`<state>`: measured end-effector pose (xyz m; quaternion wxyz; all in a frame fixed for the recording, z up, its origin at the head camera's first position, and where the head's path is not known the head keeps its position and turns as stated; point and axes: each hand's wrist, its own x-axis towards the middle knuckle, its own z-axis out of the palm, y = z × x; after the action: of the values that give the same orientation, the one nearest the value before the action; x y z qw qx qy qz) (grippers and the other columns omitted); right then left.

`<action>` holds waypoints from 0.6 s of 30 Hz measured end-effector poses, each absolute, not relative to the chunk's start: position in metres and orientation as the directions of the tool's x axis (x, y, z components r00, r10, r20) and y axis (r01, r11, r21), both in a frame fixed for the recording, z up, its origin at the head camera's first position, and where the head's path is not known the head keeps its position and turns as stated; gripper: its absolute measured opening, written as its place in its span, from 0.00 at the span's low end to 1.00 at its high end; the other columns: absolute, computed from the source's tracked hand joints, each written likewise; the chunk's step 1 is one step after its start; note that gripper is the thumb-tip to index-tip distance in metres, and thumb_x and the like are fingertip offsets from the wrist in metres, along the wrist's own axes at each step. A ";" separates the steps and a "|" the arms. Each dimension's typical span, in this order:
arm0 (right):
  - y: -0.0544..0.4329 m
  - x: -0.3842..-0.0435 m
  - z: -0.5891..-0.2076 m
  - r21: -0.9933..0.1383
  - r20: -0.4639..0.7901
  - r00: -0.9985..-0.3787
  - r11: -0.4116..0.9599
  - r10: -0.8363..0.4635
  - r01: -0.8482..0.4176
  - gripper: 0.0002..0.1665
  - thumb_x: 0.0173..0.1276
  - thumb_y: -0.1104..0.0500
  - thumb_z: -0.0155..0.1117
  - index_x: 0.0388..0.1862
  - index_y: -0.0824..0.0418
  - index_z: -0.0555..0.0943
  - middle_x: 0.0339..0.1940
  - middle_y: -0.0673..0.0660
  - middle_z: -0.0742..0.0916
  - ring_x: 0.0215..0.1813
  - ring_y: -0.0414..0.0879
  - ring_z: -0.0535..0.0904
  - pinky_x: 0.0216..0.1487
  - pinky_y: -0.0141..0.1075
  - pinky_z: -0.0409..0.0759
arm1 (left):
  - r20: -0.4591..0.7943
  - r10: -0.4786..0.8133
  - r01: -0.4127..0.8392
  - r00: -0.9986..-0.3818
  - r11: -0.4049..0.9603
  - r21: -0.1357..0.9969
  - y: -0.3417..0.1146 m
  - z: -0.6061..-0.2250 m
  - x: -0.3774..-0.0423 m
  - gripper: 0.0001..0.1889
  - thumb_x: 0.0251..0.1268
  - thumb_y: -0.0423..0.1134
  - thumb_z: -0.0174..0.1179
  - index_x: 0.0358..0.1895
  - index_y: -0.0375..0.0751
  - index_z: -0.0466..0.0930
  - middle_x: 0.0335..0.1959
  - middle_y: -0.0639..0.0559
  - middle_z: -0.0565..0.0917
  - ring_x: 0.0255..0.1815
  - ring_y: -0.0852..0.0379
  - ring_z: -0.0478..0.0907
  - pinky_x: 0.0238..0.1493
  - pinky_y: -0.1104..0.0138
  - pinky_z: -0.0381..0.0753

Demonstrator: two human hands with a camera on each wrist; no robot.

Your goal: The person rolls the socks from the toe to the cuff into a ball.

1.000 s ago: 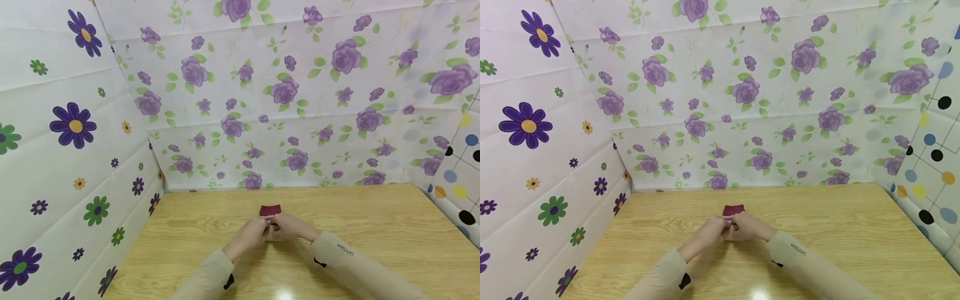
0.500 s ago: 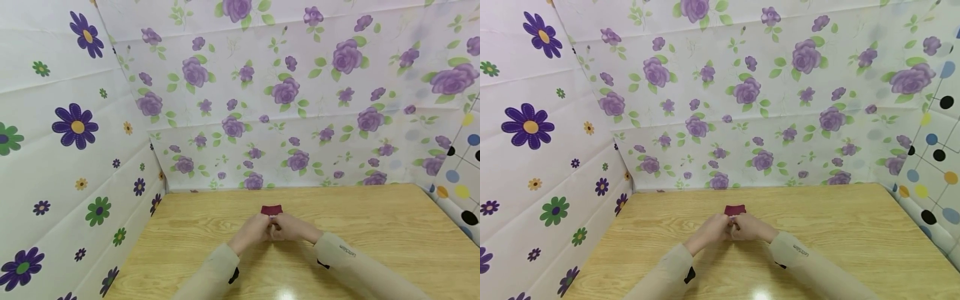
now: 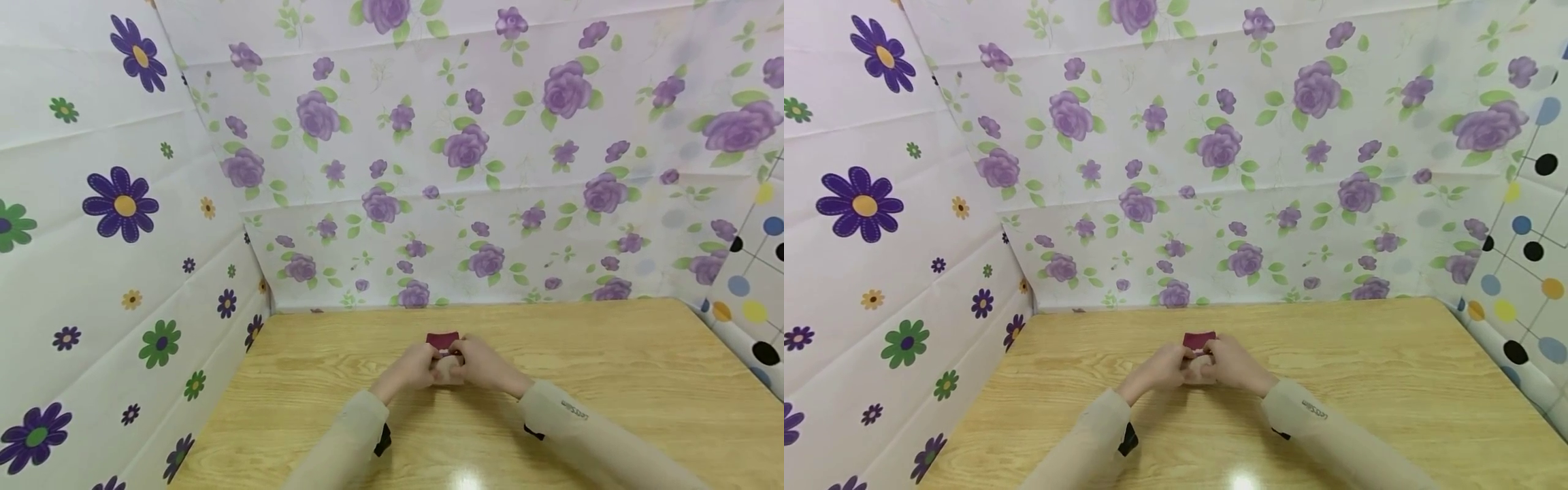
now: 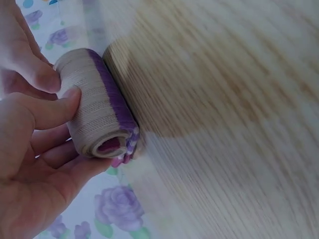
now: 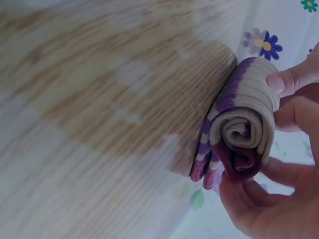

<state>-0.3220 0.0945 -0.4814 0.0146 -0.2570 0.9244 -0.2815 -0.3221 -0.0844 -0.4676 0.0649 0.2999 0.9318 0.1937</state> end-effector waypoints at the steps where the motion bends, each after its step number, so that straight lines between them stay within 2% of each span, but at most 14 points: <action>1: 0.095 -0.321 -0.480 -0.515 0.147 -0.870 0.715 -0.471 -0.474 0.11 0.61 0.63 0.66 0.43 0.65 0.82 0.35 0.56 0.80 0.33 0.44 0.70 0.32 0.34 0.69 | -0.006 0.587 0.534 -0.810 0.741 0.407 -0.085 -0.468 -0.324 0.06 0.57 0.25 0.61 0.26 0.39 0.80 0.17 0.57 0.71 0.18 0.65 0.59 0.21 0.75 0.60; 3: 0.096 -0.318 -0.479 -0.472 0.215 -0.852 0.713 -0.478 -0.519 0.10 0.59 0.64 0.66 0.40 0.65 0.82 0.32 0.55 0.79 0.30 0.43 0.69 0.30 0.33 0.68 | -0.015 0.589 0.530 -0.808 0.738 0.418 -0.086 -0.469 -0.326 0.09 0.58 0.25 0.60 0.24 0.40 0.77 0.16 0.58 0.68 0.17 0.66 0.58 0.21 0.75 0.59; 6: 0.097 -0.315 -0.479 -0.375 0.308 -0.789 0.695 -0.531 -0.614 0.08 0.59 0.63 0.68 0.38 0.64 0.82 0.31 0.54 0.79 0.32 0.43 0.70 0.32 0.34 0.70 | -0.033 0.596 0.527 -0.803 0.734 0.429 -0.086 -0.468 -0.329 0.11 0.60 0.25 0.59 0.22 0.41 0.74 0.16 0.58 0.67 0.17 0.65 0.59 0.21 0.75 0.60; 10: 0.099 -0.316 -0.482 -0.244 0.365 -0.709 0.674 -0.603 -0.698 0.15 0.56 0.60 0.74 0.40 0.63 0.82 0.35 0.56 0.83 0.39 0.49 0.77 0.42 0.41 0.78 | -0.056 0.599 0.512 -0.799 0.726 0.459 -0.087 -0.464 -0.332 0.11 0.63 0.28 0.57 0.23 0.41 0.74 0.16 0.58 0.68 0.18 0.63 0.61 0.25 0.73 0.63; 13: 0.100 -0.318 -0.485 -0.205 0.356 -0.694 0.672 -0.626 -0.712 0.20 0.51 0.59 0.78 0.41 0.62 0.81 0.38 0.57 0.84 0.44 0.52 0.79 0.47 0.44 0.80 | -0.077 0.602 0.500 -0.795 0.723 0.477 -0.087 -0.463 -0.335 0.12 0.66 0.30 0.57 0.22 0.43 0.73 0.15 0.58 0.66 0.18 0.63 0.61 0.25 0.73 0.63; 18: 0.101 -0.322 -0.487 -0.214 0.325 -0.693 0.664 -0.643 -0.717 0.19 0.48 0.61 0.78 0.36 0.60 0.78 0.36 0.56 0.83 0.41 0.51 0.80 0.42 0.42 0.80 | -0.102 0.605 0.483 -0.790 0.716 0.504 -0.090 -0.466 -0.339 0.16 0.68 0.34 0.57 0.20 0.46 0.67 0.14 0.58 0.61 0.18 0.64 0.60 0.25 0.74 0.62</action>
<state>-0.3219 0.1008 -0.4869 -0.1114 -0.3756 0.9052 -0.1646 -0.3387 -0.0899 -0.4663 0.1307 0.2966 0.9170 0.2325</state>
